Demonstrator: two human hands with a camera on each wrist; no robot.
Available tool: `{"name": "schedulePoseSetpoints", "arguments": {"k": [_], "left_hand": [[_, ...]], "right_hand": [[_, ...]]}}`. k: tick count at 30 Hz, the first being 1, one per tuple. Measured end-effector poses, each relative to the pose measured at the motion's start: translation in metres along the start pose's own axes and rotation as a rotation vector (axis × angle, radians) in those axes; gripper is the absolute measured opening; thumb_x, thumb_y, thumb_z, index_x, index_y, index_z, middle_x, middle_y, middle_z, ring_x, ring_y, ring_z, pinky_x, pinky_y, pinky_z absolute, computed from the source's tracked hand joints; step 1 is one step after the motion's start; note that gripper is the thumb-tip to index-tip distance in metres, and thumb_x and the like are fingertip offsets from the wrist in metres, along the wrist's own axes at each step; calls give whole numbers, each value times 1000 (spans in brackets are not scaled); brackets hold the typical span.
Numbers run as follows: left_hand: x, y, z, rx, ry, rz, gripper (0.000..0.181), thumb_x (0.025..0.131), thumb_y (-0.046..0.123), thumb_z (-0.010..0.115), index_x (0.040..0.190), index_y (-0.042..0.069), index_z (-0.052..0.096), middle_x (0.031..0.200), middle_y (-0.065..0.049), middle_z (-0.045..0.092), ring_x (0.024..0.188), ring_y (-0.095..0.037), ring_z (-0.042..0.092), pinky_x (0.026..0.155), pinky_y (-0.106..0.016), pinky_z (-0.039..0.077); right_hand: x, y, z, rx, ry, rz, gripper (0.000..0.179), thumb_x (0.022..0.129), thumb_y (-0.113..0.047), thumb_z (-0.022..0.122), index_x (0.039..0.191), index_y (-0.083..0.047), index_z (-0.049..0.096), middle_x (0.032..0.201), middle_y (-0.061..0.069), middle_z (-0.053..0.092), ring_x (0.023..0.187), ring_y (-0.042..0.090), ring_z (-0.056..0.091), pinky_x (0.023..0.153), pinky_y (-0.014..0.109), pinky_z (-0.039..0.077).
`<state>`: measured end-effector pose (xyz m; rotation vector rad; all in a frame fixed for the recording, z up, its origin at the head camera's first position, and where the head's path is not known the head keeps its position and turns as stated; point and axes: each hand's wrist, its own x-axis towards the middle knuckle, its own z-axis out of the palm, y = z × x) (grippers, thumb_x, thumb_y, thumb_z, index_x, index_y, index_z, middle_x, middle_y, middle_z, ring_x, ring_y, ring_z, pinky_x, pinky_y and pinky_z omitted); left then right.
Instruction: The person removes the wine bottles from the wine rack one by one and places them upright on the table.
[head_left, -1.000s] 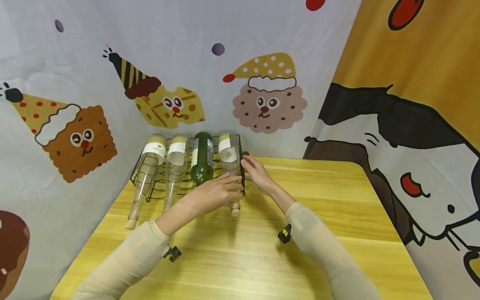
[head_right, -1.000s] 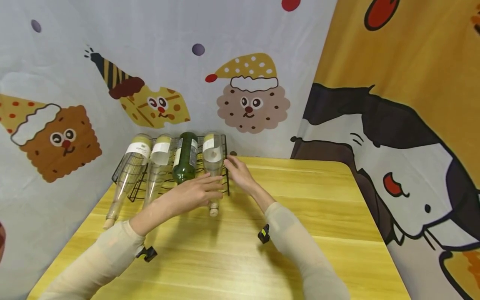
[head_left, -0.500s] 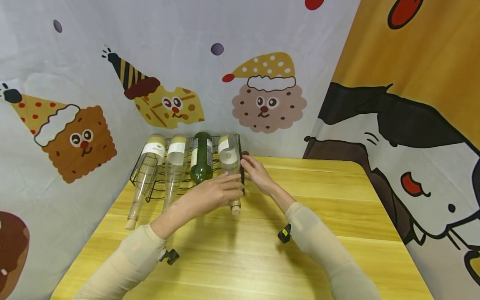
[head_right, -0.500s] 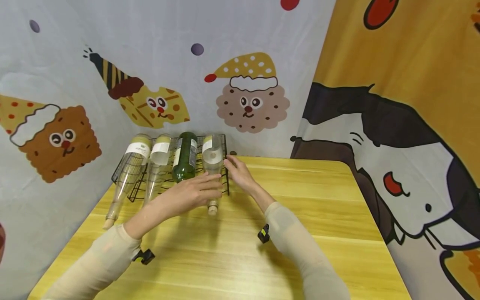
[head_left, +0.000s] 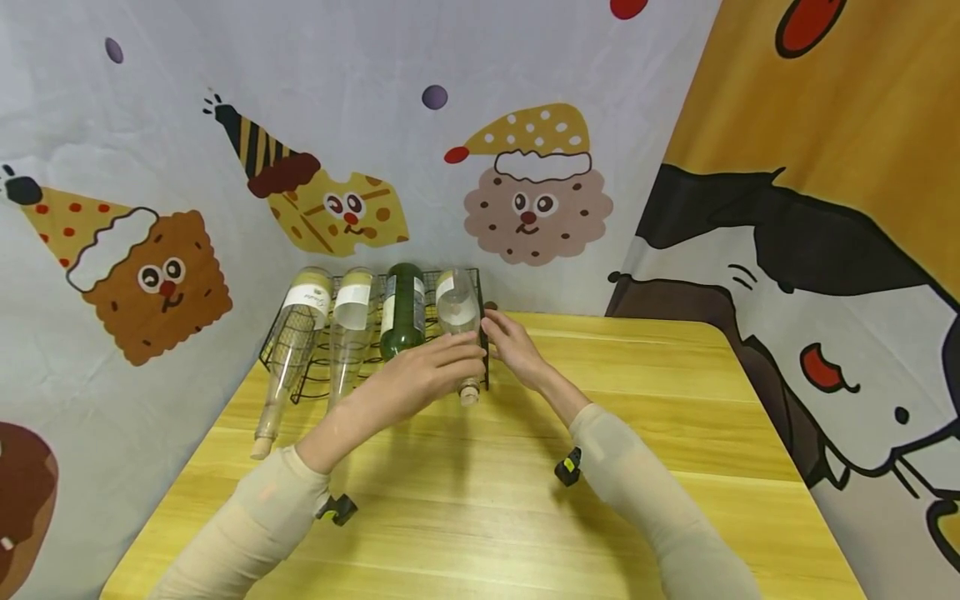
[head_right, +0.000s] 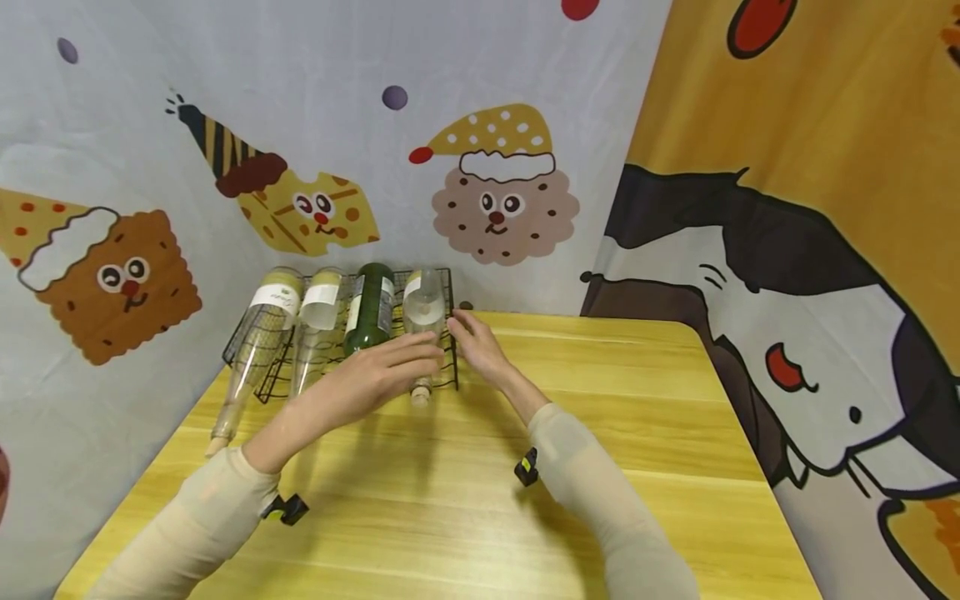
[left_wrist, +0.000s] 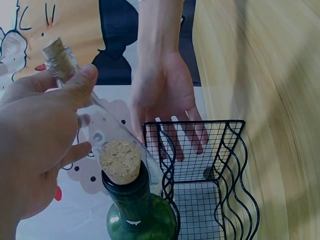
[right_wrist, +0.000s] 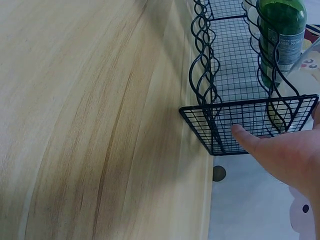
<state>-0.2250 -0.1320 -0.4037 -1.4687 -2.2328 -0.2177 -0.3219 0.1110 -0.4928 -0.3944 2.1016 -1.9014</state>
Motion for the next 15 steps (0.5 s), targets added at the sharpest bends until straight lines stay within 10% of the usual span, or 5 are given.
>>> {"name": "schedulePoseSetpoints", "arguments": {"k": [15], "left_hand": [[5,-5,-1,-81,178,-87,54,94,-14,82,144,3,69,151,-18,72,146,-39,67,124,-46,58]], "right_hand": [[1,2,2,12,37,-1,68,124,-42,44,180,-7,27,184,20,35,167,45,43,132,63,49]]}}
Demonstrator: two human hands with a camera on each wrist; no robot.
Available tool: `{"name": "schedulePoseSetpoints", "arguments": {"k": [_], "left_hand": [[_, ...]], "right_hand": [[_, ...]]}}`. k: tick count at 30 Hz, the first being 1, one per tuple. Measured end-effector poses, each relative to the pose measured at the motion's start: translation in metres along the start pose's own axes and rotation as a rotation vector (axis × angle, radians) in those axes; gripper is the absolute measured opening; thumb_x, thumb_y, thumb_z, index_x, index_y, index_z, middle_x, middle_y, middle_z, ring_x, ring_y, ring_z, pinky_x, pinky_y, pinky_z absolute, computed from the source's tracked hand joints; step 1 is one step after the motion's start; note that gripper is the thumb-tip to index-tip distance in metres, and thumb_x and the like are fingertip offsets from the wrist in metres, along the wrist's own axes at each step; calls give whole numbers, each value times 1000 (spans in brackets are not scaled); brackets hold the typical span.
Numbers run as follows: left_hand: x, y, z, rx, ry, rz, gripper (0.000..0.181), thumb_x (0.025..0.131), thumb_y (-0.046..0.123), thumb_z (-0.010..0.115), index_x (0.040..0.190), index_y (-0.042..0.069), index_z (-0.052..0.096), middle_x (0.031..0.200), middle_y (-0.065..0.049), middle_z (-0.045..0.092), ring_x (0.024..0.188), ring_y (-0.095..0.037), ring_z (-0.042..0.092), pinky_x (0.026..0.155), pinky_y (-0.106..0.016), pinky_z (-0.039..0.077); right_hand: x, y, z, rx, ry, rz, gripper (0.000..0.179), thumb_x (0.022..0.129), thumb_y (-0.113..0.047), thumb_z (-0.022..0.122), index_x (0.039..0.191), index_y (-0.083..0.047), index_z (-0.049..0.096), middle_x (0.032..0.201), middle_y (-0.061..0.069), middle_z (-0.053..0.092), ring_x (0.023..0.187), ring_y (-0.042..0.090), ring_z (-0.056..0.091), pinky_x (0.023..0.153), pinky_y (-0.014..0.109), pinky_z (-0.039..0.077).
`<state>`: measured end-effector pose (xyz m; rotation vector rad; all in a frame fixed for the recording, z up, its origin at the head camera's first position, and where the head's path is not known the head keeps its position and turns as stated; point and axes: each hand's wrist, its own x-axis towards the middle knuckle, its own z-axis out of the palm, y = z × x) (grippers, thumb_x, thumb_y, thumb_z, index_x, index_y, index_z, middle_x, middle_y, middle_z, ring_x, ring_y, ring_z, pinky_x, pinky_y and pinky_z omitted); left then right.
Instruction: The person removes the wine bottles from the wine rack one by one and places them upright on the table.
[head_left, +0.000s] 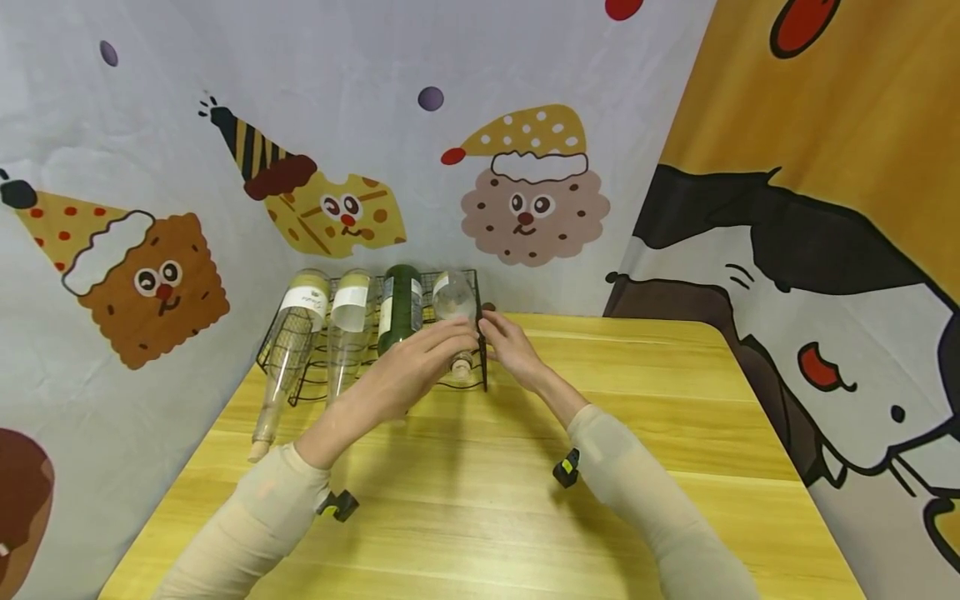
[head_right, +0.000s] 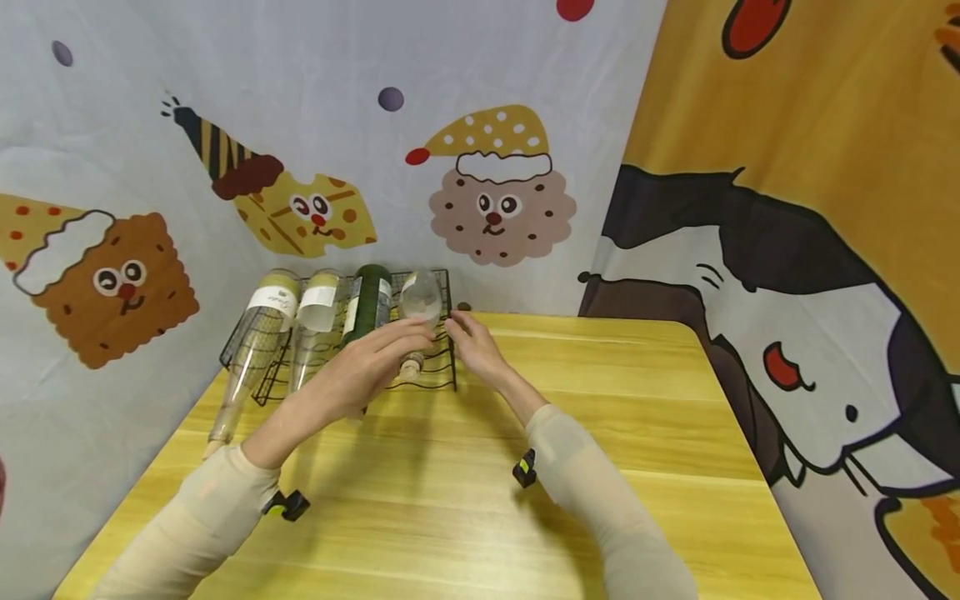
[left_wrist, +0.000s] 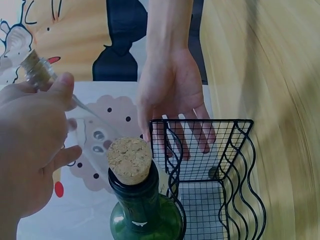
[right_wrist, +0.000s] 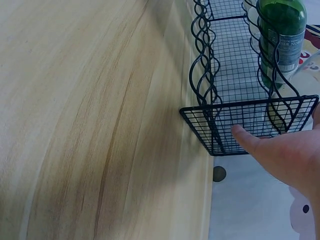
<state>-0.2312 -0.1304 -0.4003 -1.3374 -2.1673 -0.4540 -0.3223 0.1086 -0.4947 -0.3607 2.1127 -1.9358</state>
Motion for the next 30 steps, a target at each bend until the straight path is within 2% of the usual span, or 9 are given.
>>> {"name": "schedulePoseSetpoints", "arguments": {"k": [5,13,17,19,23,26,30], "left_hand": [[2,-1,3,-8,67,-17,49,97,-20,72,141,1,68,149,-18,71,145,-40,67,125,-49,57],[4,-1,6,2,195,-25,46,98,-25,60,134,2,68,143,-20,74,138,-40,71,118,-52,63],[8,1,4,-10,236,-20,45,98,-24,57,134,2,68,143,-21,74,134,-40,73,113,-52,66],[10,3,1,-1,247,-14,47,97,-25,56,133,2,67,141,-21,74,132,-39,74,106,-49,69],[14,7,-6,9,262,-12,53,90,-28,54,132,2,66,139,-22,76,124,-39,77,80,-38,71],[16,10,-12,3,275,-11,56,87,-29,52,132,2,65,137,-23,76,118,-39,79,62,-30,63],[18,14,-19,4,294,-5,59,82,-30,53,131,2,65,134,-24,77,110,-39,79,52,-24,54]], "right_hand": [[1,0,0,0,6,-5,67,124,-42,45,179,-7,29,184,21,35,167,45,43,131,61,51],[-1,1,1,-3,-6,-7,70,124,-44,45,180,-8,26,185,21,31,169,47,37,134,66,46],[0,2,1,-6,-3,-13,69,124,-45,45,180,-8,27,185,21,31,169,48,37,134,68,45],[0,2,1,-2,-5,-15,69,124,-45,44,180,-8,27,185,21,31,169,48,36,135,68,44],[0,2,0,-2,-9,-17,69,124,-45,44,180,-8,27,186,21,29,170,50,35,135,67,44],[-1,2,0,-9,-9,-18,68,124,-44,43,180,-9,28,186,21,28,170,49,35,134,67,45],[-1,1,1,-15,-7,-13,67,124,-44,43,180,-10,28,186,20,29,169,48,37,134,67,45]]}}
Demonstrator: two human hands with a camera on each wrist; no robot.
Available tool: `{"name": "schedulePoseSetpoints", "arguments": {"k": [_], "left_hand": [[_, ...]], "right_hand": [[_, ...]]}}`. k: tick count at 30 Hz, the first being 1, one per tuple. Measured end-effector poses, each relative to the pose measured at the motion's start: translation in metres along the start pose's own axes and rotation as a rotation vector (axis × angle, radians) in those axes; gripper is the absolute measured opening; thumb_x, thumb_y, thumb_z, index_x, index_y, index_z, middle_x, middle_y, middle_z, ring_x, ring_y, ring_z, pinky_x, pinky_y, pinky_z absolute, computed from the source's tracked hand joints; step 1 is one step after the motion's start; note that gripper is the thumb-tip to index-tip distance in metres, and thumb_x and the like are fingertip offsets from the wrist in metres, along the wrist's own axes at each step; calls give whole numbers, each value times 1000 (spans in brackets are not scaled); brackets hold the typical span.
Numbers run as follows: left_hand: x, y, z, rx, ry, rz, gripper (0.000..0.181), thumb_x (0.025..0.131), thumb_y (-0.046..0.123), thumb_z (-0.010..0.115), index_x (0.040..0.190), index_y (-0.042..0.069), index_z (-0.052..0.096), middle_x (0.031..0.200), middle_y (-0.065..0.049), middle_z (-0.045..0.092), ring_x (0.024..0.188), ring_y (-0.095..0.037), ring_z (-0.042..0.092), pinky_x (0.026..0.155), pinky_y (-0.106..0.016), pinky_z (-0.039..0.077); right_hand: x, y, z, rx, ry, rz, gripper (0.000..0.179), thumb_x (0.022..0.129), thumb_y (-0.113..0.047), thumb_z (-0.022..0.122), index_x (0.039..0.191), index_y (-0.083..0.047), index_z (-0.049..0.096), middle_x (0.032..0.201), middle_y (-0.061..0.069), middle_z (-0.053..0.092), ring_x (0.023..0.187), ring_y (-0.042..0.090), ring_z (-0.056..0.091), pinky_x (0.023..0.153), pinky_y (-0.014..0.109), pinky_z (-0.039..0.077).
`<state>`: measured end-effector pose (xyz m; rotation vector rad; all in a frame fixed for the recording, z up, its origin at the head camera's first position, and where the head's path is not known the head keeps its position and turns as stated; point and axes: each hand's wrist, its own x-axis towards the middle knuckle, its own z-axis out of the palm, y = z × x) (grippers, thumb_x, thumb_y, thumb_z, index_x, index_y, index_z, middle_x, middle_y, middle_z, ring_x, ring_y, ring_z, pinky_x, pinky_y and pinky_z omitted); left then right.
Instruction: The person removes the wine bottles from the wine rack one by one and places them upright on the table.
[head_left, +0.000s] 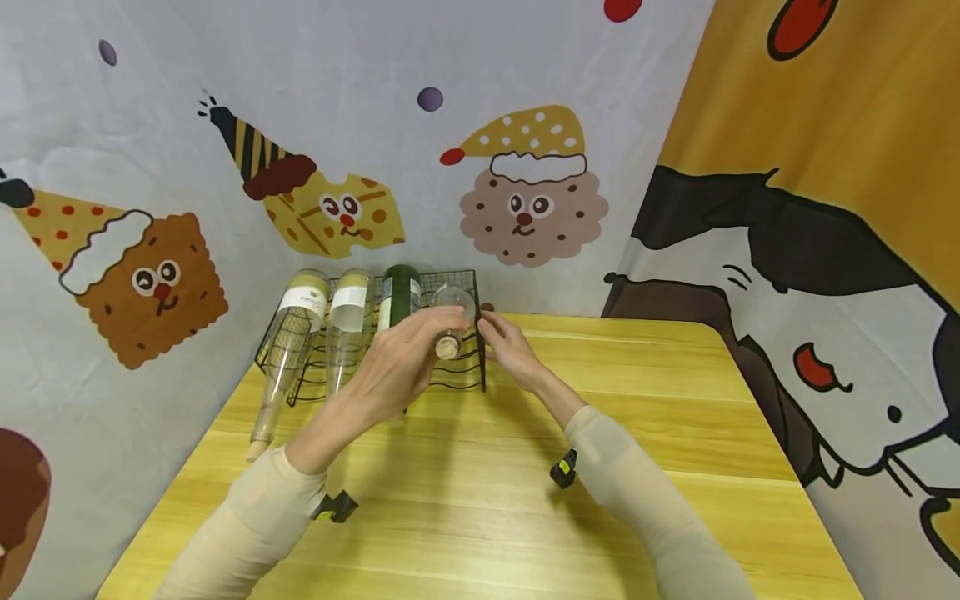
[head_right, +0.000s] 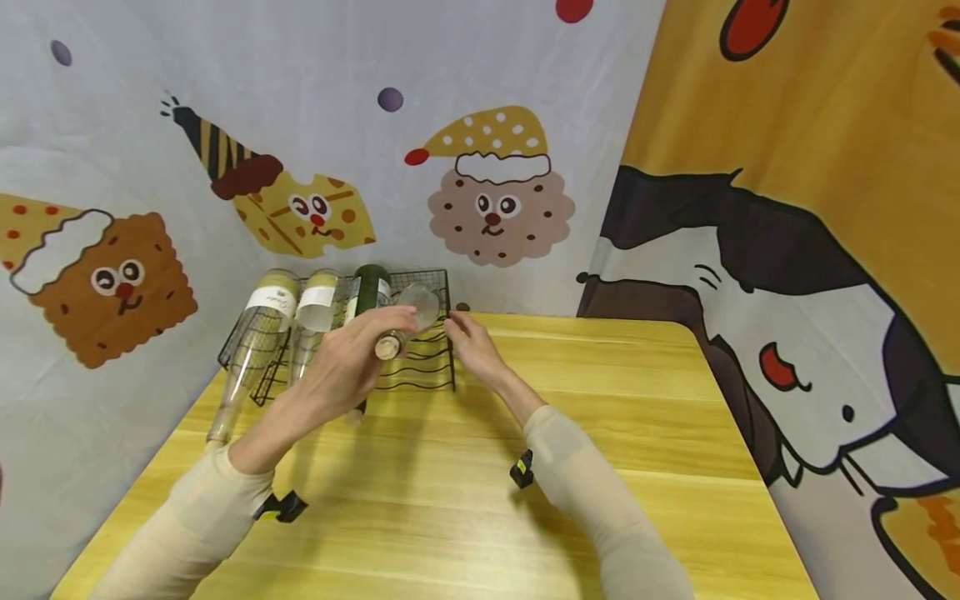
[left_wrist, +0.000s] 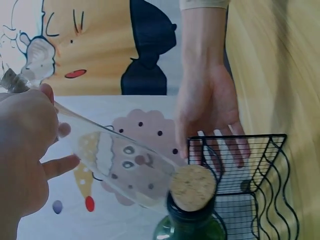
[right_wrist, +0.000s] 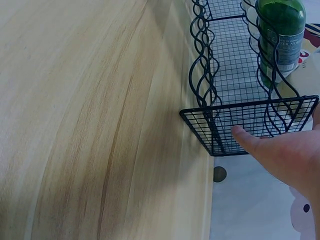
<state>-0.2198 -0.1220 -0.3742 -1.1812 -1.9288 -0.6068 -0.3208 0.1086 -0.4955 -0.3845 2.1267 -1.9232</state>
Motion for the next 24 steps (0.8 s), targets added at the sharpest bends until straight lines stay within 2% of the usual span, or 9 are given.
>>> {"name": "schedulePoseSetpoints", "arguments": {"k": [4,7,9,14,16,19,21,24], "left_hand": [[5,4,-8,7,14,-2,61,81,-30,53,131,2,64,132,-23,78,109,-39,80,50,-22,52],[10,7,-16,9,21,-9,57,85,-30,56,132,2,64,130,-23,78,110,-38,80,51,-23,54],[13,9,-21,7,27,-12,50,90,-26,63,132,1,63,129,-23,79,110,-38,81,56,-26,60],[21,15,-35,-11,46,-20,42,94,-18,74,132,-2,63,124,-22,80,102,-36,83,58,-26,62],[23,18,-39,-20,52,-20,43,94,-19,74,132,-3,63,123,-21,80,99,-35,82,53,-24,57],[25,20,-45,-30,50,-18,41,95,-12,80,132,-4,64,123,-20,80,96,-32,81,56,-25,60],[26,22,-48,-34,53,-15,40,96,-8,82,132,-4,64,122,-20,80,87,-28,78,54,-24,56],[27,25,-54,-33,53,-12,33,105,10,78,130,-5,64,120,-19,80,75,-21,70,53,-21,52]], "right_hand": [[0,0,0,-6,5,6,69,124,-45,43,180,-9,26,186,21,30,170,48,36,134,66,46],[0,0,0,-12,8,11,70,124,-45,43,180,-8,25,186,20,30,170,47,35,134,66,46],[0,0,0,-18,8,13,71,124,-46,43,180,-7,25,186,20,30,171,46,34,134,66,45],[1,-1,-1,-26,6,22,70,124,-46,43,180,-8,27,186,19,31,171,45,34,134,65,46],[1,-2,-1,-23,2,21,69,124,-45,43,180,-9,26,186,19,31,171,45,34,135,65,45],[2,-2,-2,-16,-3,20,69,124,-45,43,181,-9,26,187,19,29,171,46,34,135,66,44],[1,-1,-3,-7,-4,21,69,124,-45,44,181,-10,26,187,19,28,171,46,34,136,65,44],[1,-1,-3,5,-7,26,69,124,-44,44,181,-10,26,187,18,28,172,45,33,136,65,43]]}}
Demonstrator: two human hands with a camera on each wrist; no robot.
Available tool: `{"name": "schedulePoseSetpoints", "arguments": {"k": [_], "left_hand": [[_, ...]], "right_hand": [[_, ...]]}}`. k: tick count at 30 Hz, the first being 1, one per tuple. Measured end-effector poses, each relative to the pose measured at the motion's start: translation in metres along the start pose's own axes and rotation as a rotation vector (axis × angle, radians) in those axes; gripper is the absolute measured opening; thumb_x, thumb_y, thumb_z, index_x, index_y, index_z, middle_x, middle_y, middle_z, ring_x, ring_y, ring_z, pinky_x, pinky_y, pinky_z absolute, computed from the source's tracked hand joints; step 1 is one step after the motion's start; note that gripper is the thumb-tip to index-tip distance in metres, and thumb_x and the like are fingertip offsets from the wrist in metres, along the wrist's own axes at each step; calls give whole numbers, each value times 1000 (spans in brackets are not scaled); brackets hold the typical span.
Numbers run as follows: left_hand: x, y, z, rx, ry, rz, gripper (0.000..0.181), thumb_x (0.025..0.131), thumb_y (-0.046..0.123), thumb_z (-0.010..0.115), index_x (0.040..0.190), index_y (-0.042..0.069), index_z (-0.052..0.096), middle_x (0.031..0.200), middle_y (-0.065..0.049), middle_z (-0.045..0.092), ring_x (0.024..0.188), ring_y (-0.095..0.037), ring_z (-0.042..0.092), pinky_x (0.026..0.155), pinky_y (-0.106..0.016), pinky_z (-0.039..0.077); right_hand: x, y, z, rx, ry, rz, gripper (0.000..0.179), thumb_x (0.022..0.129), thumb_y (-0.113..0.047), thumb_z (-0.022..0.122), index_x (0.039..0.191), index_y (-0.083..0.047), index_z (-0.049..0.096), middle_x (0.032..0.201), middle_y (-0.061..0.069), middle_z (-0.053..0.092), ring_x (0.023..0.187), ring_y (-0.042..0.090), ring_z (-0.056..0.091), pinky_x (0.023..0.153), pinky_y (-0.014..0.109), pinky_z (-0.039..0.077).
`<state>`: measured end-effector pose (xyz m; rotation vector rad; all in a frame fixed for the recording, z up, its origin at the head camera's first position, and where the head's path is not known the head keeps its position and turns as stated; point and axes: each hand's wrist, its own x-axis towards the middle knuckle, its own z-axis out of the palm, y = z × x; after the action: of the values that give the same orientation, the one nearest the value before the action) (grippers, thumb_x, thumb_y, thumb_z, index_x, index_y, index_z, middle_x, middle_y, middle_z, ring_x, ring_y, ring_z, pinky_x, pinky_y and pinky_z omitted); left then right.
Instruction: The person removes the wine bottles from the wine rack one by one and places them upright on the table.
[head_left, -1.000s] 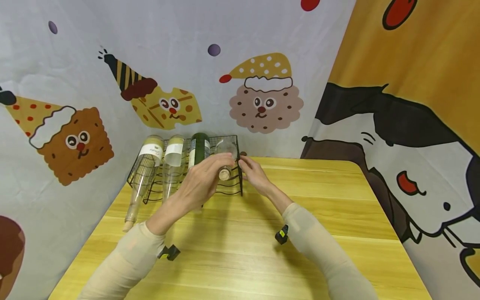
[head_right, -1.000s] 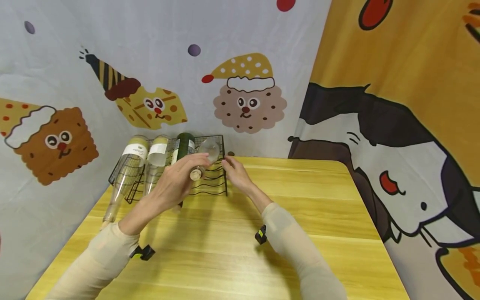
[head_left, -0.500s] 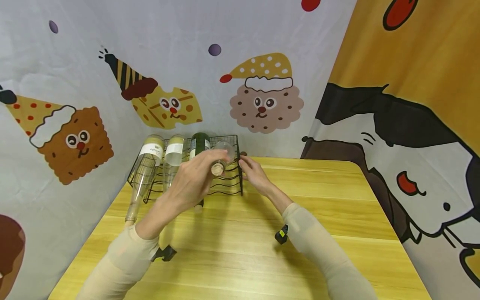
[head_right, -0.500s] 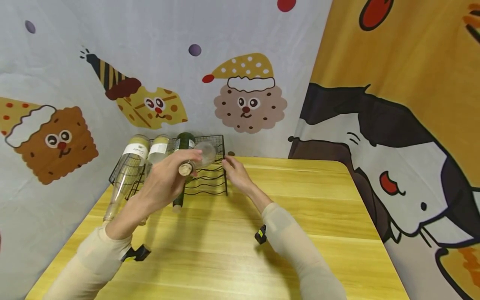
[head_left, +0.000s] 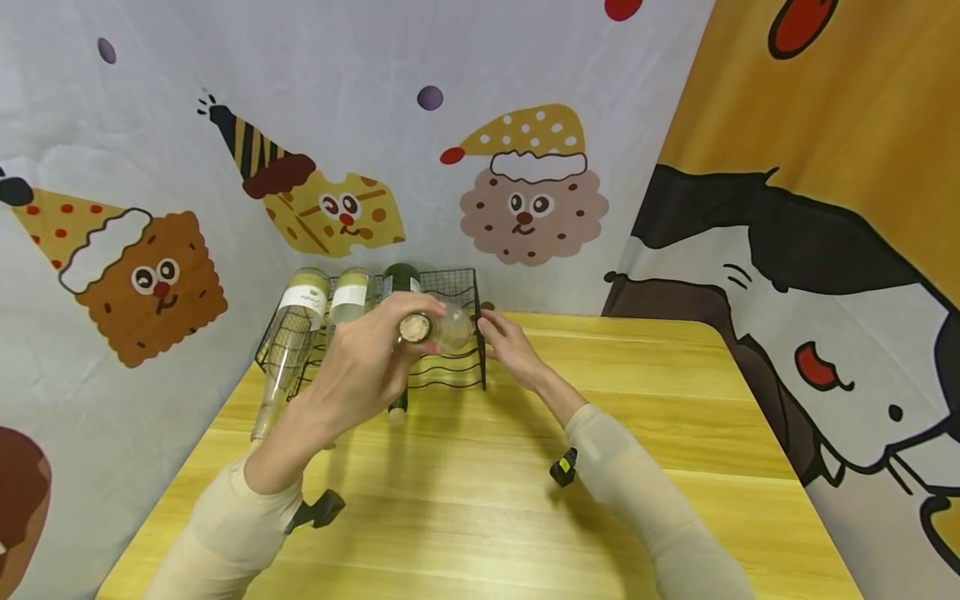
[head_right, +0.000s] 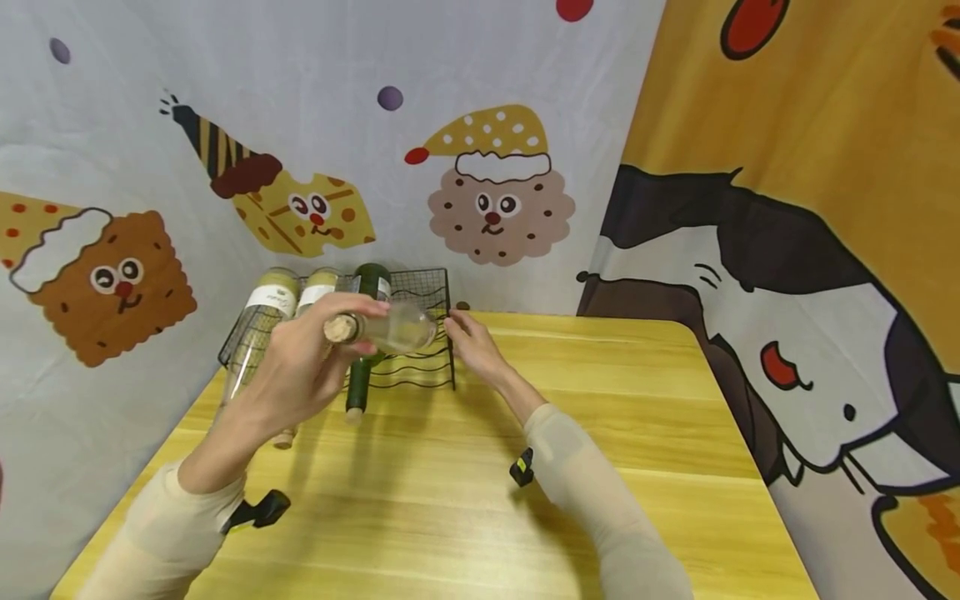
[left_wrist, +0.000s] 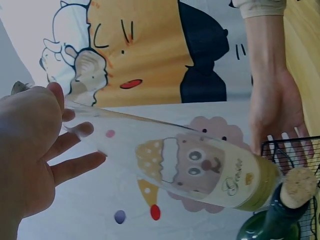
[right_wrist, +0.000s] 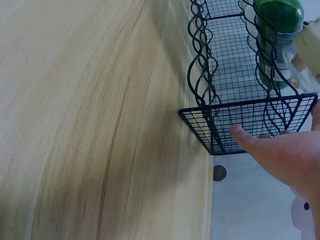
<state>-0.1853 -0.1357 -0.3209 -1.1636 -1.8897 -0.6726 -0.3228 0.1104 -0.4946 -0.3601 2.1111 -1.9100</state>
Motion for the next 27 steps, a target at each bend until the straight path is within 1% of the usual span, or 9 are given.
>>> {"name": "schedulePoseSetpoints", "arguments": {"k": [3,5,9,12,15,18,20,24,27], "left_hand": [[2,4,-5,-7,6,1,36,113,27,67,129,-5,65,119,-17,80,70,-16,64,52,-19,49],[3,7,-8,-11,8,2,39,115,33,61,129,-4,65,118,-17,79,70,-15,62,52,-19,48],[3,12,-12,-48,-7,-17,40,116,33,59,130,-4,65,120,-16,78,69,-12,57,51,-19,43],[2,15,-12,-83,-27,-37,40,115,32,59,130,-5,64,121,-16,77,72,-12,59,53,-18,41],[0,15,-10,-110,-41,-42,40,115,31,59,131,-7,62,122,-17,76,77,-14,67,57,-17,47],[-3,15,-5,-139,-53,-34,40,116,30,57,131,-8,60,121,-17,76,83,-16,76,66,-17,60],[-5,15,-1,-155,-65,-34,41,117,30,55,131,-8,60,120,-17,76,85,-18,78,73,-20,67],[-9,15,5,-171,-99,-45,39,119,31,53,129,-5,60,118,-14,76,87,-17,80,78,-22,70],[-13,14,10,-194,-130,-58,29,118,23,58,129,-4,59,116,-12,75,89,-17,81,79,-21,70]], "right_hand": [[0,1,0,2,-1,3,68,124,-43,43,181,-11,26,187,18,28,173,44,32,137,66,42],[1,2,0,0,-1,3,67,124,-43,43,181,-10,26,187,18,28,173,43,32,137,66,42],[1,2,-1,-2,2,3,67,124,-43,43,181,-11,26,187,17,28,173,43,32,136,65,44],[0,2,-1,-3,-3,2,67,124,-43,43,181,-12,26,188,17,28,173,43,31,136,66,44],[-1,2,-1,-7,-11,-3,68,124,-44,42,181,-11,25,188,18,27,173,43,31,135,66,44],[-1,2,0,-9,-16,-6,68,124,-44,42,181,-10,25,187,19,27,173,44,30,136,67,43],[0,2,0,-7,-16,-6,69,124,-44,42,181,-10,25,187,19,27,173,44,30,136,68,42],[1,2,0,-3,-12,-7,69,124,-43,43,181,-9,25,187,19,27,174,43,28,136,69,41],[1,2,0,-4,-12,-9,69,124,-44,43,181,-9,25,187,19,27,174,43,28,136,69,41]]}}
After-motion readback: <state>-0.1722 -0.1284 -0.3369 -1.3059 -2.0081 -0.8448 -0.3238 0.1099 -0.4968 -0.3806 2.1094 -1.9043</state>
